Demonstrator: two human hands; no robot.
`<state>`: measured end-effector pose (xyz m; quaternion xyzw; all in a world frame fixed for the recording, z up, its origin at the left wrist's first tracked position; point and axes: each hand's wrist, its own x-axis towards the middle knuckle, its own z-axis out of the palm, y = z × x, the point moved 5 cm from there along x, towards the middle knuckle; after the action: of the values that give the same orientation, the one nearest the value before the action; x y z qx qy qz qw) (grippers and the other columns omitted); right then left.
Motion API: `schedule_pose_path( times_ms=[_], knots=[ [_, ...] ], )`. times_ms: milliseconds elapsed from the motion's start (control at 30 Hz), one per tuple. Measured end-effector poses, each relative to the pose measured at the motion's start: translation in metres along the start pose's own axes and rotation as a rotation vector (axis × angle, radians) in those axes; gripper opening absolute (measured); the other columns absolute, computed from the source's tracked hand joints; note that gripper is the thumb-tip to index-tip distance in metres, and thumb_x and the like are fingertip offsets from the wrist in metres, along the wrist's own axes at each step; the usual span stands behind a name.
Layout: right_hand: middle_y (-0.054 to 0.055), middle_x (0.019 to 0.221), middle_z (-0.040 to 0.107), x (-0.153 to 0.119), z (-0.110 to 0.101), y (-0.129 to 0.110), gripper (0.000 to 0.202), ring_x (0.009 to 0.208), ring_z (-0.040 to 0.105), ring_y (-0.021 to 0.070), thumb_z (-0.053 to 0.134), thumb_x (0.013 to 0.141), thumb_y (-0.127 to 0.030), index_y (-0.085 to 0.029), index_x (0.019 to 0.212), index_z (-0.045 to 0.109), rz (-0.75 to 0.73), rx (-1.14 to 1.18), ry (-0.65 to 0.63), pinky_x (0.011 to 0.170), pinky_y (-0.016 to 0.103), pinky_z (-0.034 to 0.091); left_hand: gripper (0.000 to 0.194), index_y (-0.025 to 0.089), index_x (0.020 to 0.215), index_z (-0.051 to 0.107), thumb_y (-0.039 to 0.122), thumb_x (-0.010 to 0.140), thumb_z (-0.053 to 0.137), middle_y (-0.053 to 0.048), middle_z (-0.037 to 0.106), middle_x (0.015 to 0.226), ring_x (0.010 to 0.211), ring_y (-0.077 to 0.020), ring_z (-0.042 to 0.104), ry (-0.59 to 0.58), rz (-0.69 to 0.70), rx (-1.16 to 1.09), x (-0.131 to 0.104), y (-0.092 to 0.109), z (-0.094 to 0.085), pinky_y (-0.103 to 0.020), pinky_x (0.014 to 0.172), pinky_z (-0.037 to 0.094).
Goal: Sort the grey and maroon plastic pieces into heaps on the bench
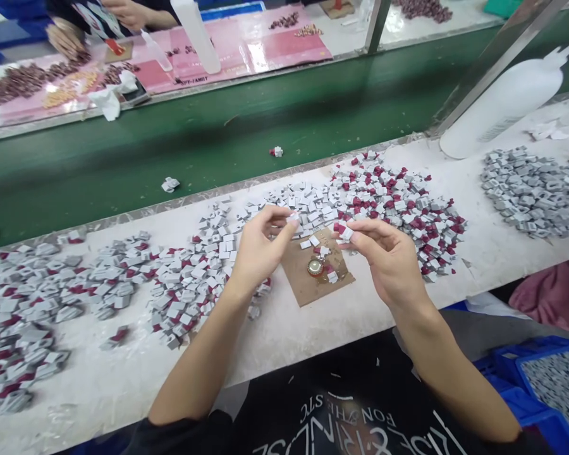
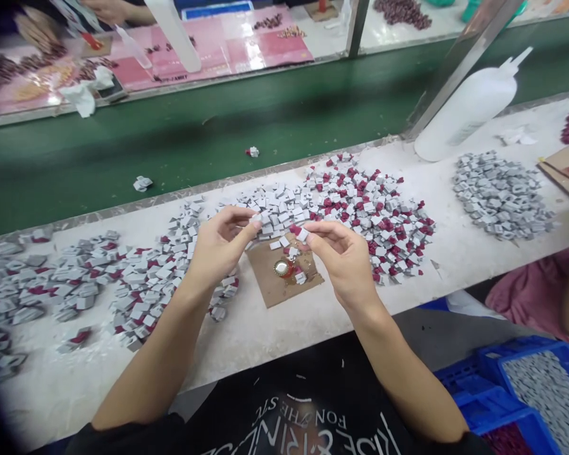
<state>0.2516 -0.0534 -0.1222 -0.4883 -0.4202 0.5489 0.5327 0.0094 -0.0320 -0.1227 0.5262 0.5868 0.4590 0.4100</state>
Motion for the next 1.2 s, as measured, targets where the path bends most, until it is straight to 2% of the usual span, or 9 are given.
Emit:
schedule_pose_path(
  times_ms=[67, 133, 233, 300, 533, 733, 867, 1033, 1200],
  knots=[
    [0.004, 0.104, 0.087, -0.001, -0.006, 0.005, 0.016, 0.095, 0.083, 0.0228, 0.095, 0.089, -0.039, -0.028, 0.099, 0.09, 0.019, -0.023, -0.002, 0.088, 0.041, 0.075, 0.013, 0.023, 0.101, 0.078, 0.03, 0.091, 0.083, -0.006, 0.078, 0.099, 0.087, -0.0234, 0.069, 0.022, 0.041, 0.227, 0.002, 0.002, -0.019, -0.036, 0.079, 0.053],
    [0.004, 0.101, 0.087, -0.001, -0.012, 0.009, 0.017, 0.092, 0.083, 0.0235, 0.096, 0.089, -0.041, -0.028, 0.098, 0.09, 0.033, -0.039, -0.004, 0.086, 0.042, 0.075, 0.01, 0.024, 0.098, 0.079, 0.03, 0.092, 0.081, -0.007, 0.079, 0.096, 0.084, -0.0249, 0.068, -0.08, 0.036, 0.371, 0.001, 0.0, -0.032, -0.037, 0.078, 0.051],
    [0.005, 0.102, 0.087, -0.001, -0.016, 0.014, 0.019, 0.09, 0.082, 0.0243, 0.096, 0.089, -0.043, -0.028, 0.099, 0.09, 0.052, -0.055, -0.012, 0.084, 0.043, 0.074, 0.011, 0.025, 0.099, 0.08, 0.033, 0.091, 0.081, -0.009, 0.081, 0.104, 0.093, -0.0295, 0.071, -0.256, 0.045, 0.443, -0.008, -0.005, -0.043, -0.04, 0.084, 0.053],
    [0.006, 0.102, 0.087, 0.0, -0.015, 0.016, 0.02, 0.088, 0.082, 0.024, 0.095, 0.089, -0.044, -0.027, 0.1, 0.09, 0.058, -0.067, -0.021, 0.083, 0.043, 0.074, 0.015, 0.027, 0.106, 0.081, 0.035, 0.094, 0.08, -0.01, 0.082, 0.111, 0.101, -0.0314, 0.072, -0.283, 0.058, 0.432, -0.013, -0.005, -0.046, -0.042, 0.09, 0.054],
    [0.007, 0.105, 0.088, 0.0, 0.003, 0.013, 0.018, 0.098, 0.084, 0.0269, 0.095, 0.089, -0.043, -0.028, 0.099, 0.091, 0.08, -0.052, -0.065, 0.084, 0.043, 0.076, 0.014, 0.025, 0.112, 0.076, 0.031, 0.1, 0.076, -0.012, 0.074, 0.114, 0.117, -0.0368, 0.065, -0.051, 0.119, 0.574, 0.016, -0.009, -0.022, -0.048, 0.103, 0.05],
    [0.007, 0.099, 0.088, -0.002, 0.007, 0.008, 0.019, 0.089, 0.083, 0.0252, 0.093, 0.091, -0.044, -0.027, 0.096, 0.09, 0.057, -0.088, -0.071, 0.079, 0.04, 0.075, 0.009, 0.024, 0.108, 0.073, 0.019, 0.101, 0.071, -0.014, 0.071, 0.115, 0.118, -0.0385, 0.062, -0.02, 0.148, 0.679, 0.033, -0.01, -0.005, -0.05, 0.101, 0.049],
    [0.007, 0.101, 0.088, -0.003, 0.006, 0.011, 0.02, 0.09, 0.084, 0.0255, 0.092, 0.093, -0.046, -0.026, 0.098, 0.089, 0.058, -0.102, -0.069, 0.08, 0.041, 0.075, 0.005, 0.025, 0.106, 0.072, 0.022, 0.103, 0.069, -0.011, 0.075, 0.117, 0.114, -0.0331, 0.069, -0.052, 0.161, 0.459, 0.026, 0.0, -0.009, -0.047, 0.101, 0.052],
    [0.005, 0.102, 0.087, 0.0, 0.01, 0.011, 0.016, 0.093, 0.083, 0.0242, 0.092, 0.094, -0.042, -0.028, 0.1, 0.089, 0.024, -0.064, -0.051, 0.085, 0.041, 0.074, 0.023, 0.024, 0.109, 0.07, 0.03, 0.093, 0.086, -0.005, 0.079, 0.101, 0.095, -0.0247, 0.081, -0.195, -0.098, -0.154, 0.01, 0.002, -0.004, -0.039, 0.091, 0.064],
    [0.005, 0.103, 0.087, 0.004, 0.019, 0.007, 0.018, 0.095, 0.083, 0.0242, 0.092, 0.092, -0.042, -0.027, 0.1, 0.088, 0.007, -0.017, -0.031, 0.089, 0.042, 0.074, 0.028, 0.02, 0.105, 0.083, 0.038, 0.087, 0.095, -0.007, 0.081, 0.095, 0.09, -0.0223, 0.082, -0.213, -0.265, -0.417, -0.002, -0.001, 0.011, -0.039, 0.093, 0.068]
  ],
)
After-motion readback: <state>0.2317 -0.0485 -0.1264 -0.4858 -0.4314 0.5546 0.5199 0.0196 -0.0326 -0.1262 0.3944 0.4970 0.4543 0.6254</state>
